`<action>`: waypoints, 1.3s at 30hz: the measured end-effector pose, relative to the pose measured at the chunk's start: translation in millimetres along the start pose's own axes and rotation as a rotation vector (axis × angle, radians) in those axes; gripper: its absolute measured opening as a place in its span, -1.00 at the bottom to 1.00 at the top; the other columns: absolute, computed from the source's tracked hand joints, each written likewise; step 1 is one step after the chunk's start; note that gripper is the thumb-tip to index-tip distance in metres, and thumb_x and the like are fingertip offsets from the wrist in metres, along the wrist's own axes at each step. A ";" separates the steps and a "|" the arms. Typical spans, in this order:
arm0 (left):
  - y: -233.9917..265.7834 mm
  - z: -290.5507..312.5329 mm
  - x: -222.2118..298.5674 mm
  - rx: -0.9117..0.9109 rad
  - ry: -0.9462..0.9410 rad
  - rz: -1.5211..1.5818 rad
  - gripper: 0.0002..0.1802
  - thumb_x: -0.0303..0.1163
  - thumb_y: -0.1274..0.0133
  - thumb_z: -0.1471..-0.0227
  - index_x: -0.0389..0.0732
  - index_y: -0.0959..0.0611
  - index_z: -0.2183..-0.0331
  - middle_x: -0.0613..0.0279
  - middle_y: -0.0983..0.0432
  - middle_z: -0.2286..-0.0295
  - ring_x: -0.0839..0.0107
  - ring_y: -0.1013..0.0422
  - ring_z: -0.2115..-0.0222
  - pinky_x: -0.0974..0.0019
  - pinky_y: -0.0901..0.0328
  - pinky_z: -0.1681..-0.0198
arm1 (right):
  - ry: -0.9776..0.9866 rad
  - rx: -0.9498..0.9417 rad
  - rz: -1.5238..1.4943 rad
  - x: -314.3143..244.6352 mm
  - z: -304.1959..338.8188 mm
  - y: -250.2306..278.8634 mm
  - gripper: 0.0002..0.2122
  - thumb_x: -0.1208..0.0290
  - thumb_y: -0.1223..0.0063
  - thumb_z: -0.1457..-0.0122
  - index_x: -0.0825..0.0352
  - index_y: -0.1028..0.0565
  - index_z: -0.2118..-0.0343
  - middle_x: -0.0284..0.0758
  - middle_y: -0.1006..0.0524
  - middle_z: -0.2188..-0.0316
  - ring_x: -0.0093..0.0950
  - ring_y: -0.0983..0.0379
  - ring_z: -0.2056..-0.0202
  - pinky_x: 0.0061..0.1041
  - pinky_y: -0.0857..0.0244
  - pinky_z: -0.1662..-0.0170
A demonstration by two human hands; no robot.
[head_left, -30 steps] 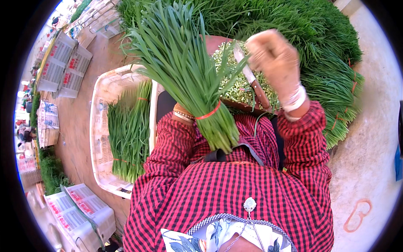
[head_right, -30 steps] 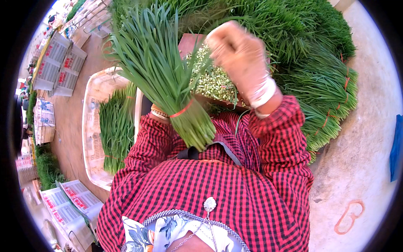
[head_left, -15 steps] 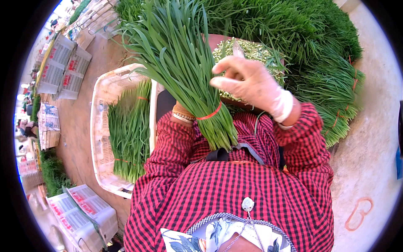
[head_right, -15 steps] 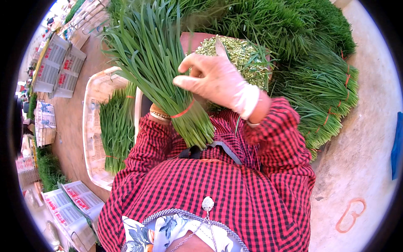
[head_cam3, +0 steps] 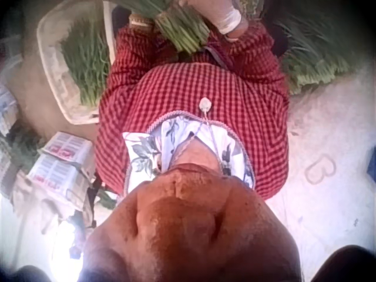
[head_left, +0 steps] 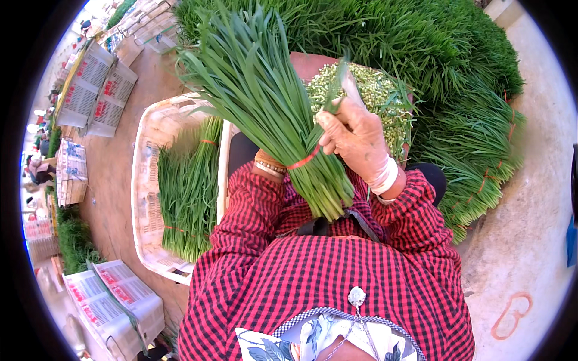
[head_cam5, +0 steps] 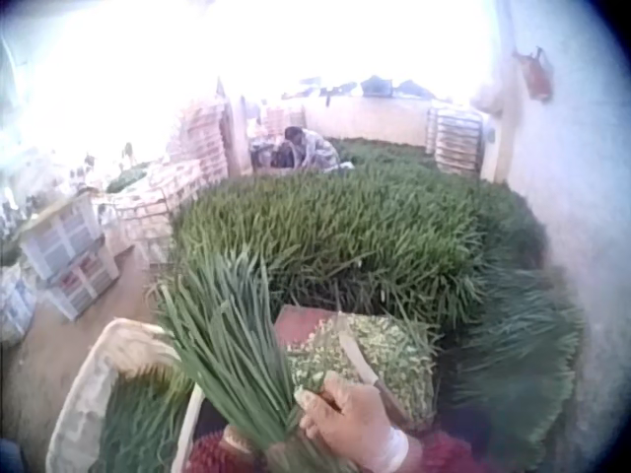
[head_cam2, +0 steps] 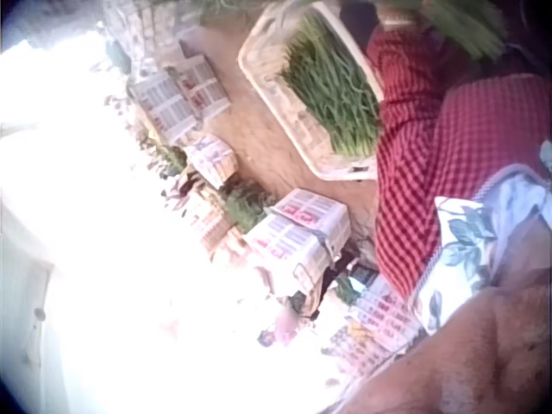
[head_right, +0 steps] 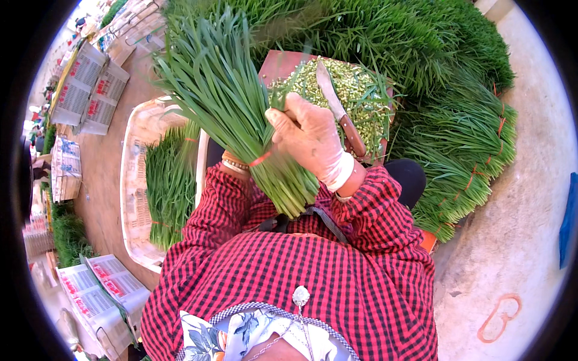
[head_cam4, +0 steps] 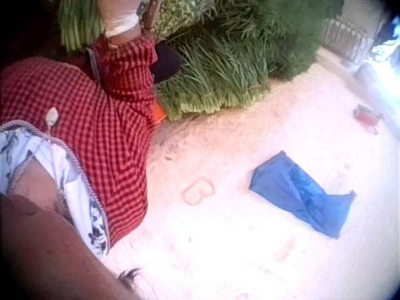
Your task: The person trims and organizes bundles of chives using a knife while sitting on the floor.
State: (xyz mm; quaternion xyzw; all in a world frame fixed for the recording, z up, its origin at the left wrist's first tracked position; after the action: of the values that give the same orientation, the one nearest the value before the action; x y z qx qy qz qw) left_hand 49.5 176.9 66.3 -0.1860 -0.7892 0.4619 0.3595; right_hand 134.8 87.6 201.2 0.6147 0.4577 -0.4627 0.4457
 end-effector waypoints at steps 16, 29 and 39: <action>42.0 16.1 16.1 0.177 -0.208 -0.037 -0.37 -0.01 0.12 -0.34 -0.18 -0.32 -0.27 0.08 -0.35 -0.18 0.15 -0.34 -0.16 0.06 -0.27 -0.25 | 0.278 -0.120 0.433 -46.4 1.7 20.6 -0.82 0.34 -0.18 -0.23 0.18 -0.60 0.12 -0.25 -0.62 0.42 -0.42 -0.59 0.45 -0.44 -0.48 0.32; 47.6 19.1 12.9 0.199 -0.228 -0.044 -0.38 -0.01 0.17 -0.37 -0.16 -0.31 -0.29 0.10 -0.34 -0.20 0.14 -0.33 -0.16 0.05 -0.28 -0.24 | 0.468 -0.275 0.787 -31.1 12.8 -27.7 -0.94 0.41 -0.05 -0.20 0.24 -0.50 0.33 -0.31 -0.57 0.38 -0.23 -0.61 0.37 -0.24 -0.48 0.38; 55.7 18.8 19.3 0.196 -0.254 -0.056 -0.39 -0.01 0.19 -0.38 -0.16 -0.30 -0.29 0.12 -0.34 -0.21 0.14 -0.34 -0.16 0.05 -0.29 -0.23 | 0.386 -0.258 0.737 -43.4 20.5 -5.7 -0.58 0.29 -0.22 -0.14 0.16 -0.47 -0.08 -0.33 -0.50 -0.11 -0.28 -0.63 0.29 -0.38 -0.53 0.13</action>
State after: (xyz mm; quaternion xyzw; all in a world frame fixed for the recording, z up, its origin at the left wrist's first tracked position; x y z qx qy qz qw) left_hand 20.5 205.9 19.9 -0.0679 -0.7843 0.5462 0.2862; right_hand 119.4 62.2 239.3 0.7513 0.3366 -0.0882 0.5607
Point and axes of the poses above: each hand's wrist, its own z-axis away from the middle knuckle, its own y-axis out of the back of the hand, x = y × z, the point moved 10 cm from there along -z, towards the middle knuckle
